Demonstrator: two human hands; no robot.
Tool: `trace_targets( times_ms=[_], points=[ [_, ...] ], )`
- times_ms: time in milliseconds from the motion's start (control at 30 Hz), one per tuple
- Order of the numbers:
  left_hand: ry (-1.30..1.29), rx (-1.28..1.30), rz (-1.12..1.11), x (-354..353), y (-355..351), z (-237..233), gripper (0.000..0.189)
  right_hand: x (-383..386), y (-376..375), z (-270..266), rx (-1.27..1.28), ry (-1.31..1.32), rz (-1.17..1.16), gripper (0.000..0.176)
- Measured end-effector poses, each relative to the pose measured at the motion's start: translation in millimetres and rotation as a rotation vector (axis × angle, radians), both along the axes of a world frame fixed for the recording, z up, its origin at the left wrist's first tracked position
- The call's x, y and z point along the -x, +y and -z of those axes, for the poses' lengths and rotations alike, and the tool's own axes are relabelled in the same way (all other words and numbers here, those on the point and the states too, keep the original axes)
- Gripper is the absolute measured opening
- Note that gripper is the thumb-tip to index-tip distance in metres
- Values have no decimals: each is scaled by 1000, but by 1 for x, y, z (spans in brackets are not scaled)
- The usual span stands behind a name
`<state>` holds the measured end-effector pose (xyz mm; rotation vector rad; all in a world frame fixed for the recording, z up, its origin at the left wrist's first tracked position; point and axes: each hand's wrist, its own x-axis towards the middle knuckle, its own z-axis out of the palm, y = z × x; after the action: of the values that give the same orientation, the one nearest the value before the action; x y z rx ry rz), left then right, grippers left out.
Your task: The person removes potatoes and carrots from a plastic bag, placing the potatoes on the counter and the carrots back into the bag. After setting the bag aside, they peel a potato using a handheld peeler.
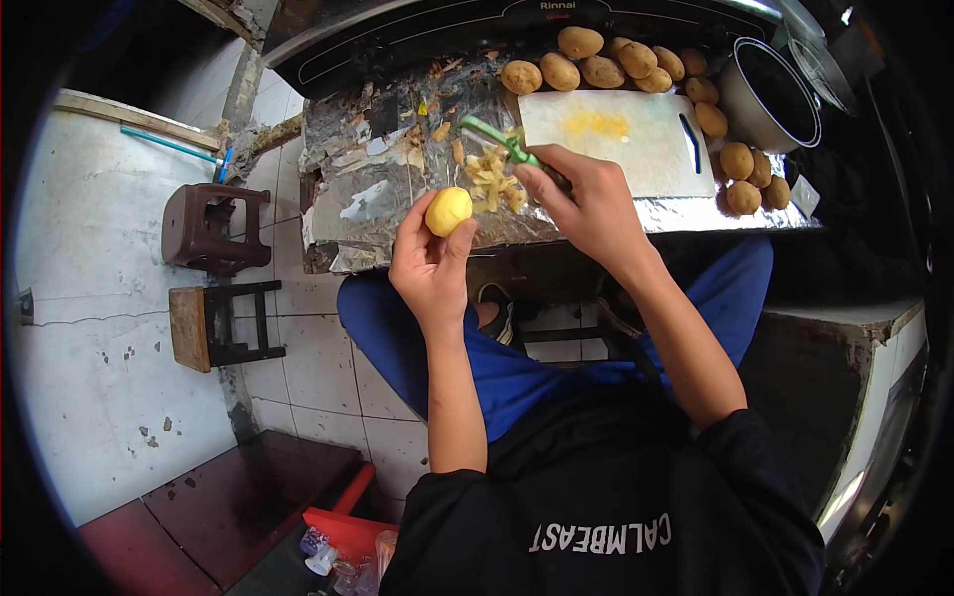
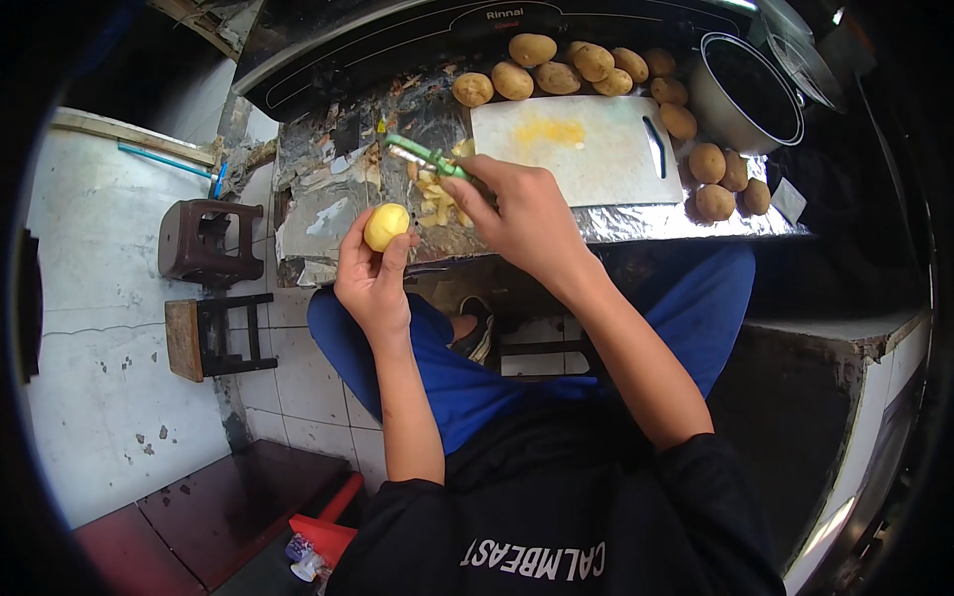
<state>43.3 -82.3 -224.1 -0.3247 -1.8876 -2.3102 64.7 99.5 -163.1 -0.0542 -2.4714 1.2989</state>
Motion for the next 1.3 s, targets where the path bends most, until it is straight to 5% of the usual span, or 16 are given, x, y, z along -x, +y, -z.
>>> trace_targets(
  times_ms=[400, 867, 1067, 1300],
  points=[
    [-9, 46, -22, -1, 0, -2, 48, -30, -11, 17, -199, 127, -171, 19],
    [74, 12, 46, -8, -2, -8, 44, -3, -22, 39, -94, 94, -52, 24],
    [6, -93, 98, -2, -3, -4, 43, 10, -12, 45, -153, 104, 27, 23],
    [-290, -550, 263, 3, -12, 9, 52, 15, 2, 41, -362, 139, 125, 19]
  ],
)
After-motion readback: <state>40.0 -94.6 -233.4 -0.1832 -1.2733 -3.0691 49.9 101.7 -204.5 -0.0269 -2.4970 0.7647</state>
